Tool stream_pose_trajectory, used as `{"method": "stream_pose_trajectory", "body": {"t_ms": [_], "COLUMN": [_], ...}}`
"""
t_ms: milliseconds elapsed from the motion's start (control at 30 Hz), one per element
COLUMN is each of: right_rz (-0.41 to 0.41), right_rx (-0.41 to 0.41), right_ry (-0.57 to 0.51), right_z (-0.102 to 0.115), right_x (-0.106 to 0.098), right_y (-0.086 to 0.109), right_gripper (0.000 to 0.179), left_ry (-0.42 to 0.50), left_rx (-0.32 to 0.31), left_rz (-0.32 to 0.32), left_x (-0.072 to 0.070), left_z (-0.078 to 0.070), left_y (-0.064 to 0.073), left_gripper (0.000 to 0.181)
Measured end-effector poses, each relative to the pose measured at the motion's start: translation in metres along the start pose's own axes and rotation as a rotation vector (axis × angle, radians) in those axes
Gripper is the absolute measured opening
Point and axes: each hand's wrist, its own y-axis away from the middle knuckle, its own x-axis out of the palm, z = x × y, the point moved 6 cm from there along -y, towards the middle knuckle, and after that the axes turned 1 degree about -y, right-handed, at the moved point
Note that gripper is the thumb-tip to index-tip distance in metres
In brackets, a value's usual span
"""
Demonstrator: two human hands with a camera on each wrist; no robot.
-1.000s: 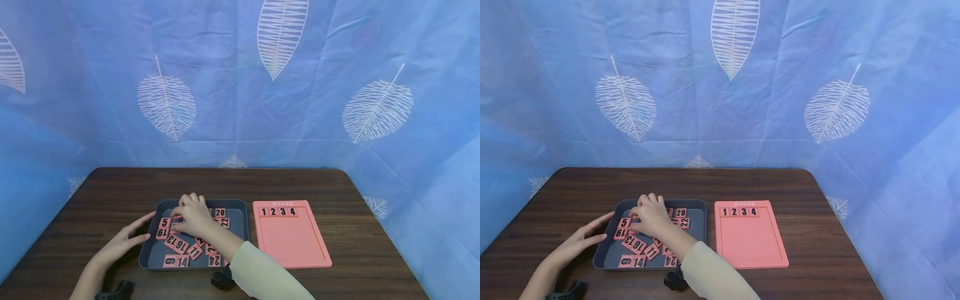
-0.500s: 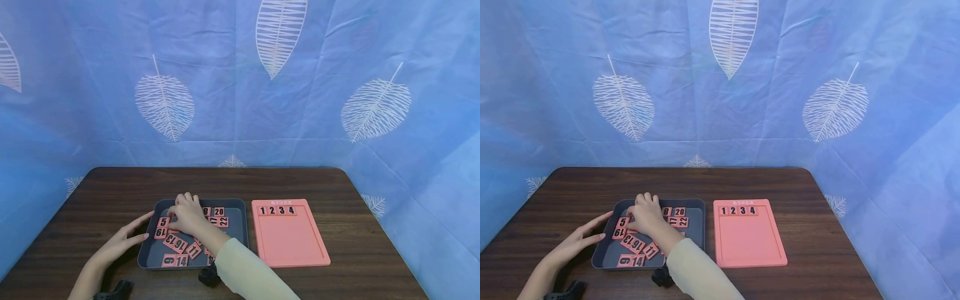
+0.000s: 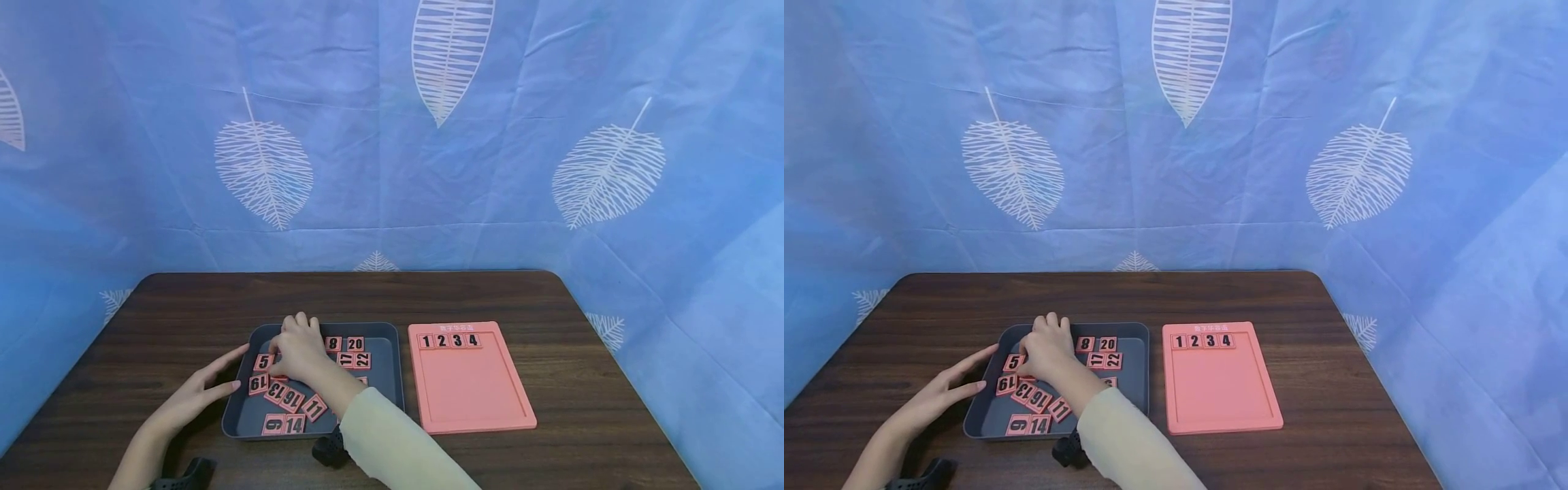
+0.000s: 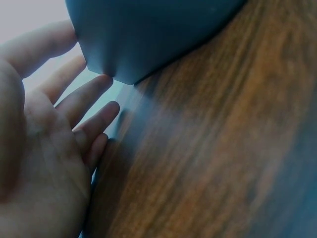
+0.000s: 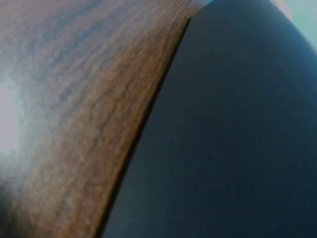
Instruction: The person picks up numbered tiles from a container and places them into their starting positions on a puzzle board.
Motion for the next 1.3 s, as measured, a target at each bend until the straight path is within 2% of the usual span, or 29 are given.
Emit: {"method": "stream_pose_trajectory", "body": {"t_ms": [300,600,1033,1300], "right_rz": [-0.009,-0.025,-0.160,-0.282], "right_rx": [-0.029,-0.063,-0.191,-0.278], "right_ry": [-0.040,-0.013,-0.029,-0.065], "right_z": [-0.002,-0.009,-0.024,-0.038], "right_x": [0.002,-0.011,-0.044,-0.066], "right_y": [0.001,0.011,0.045,0.069], "right_gripper": [0.018,0.023,0.027,0.029], "left_ry": [0.002,0.000,0.026,0.042], "left_rx": [-0.005,-0.015,-0.003,-0.016], "left_rz": [-0.004,-0.003,0.008,-0.009], "left_x": [0.001,0.001,0.003,0.002], "left_z": [0.000,-0.001,0.001,0.001], "left_y": [0.001,0.000,0.001,0.001], "left_gripper": [0.061,0.062,0.061,0.062]}}
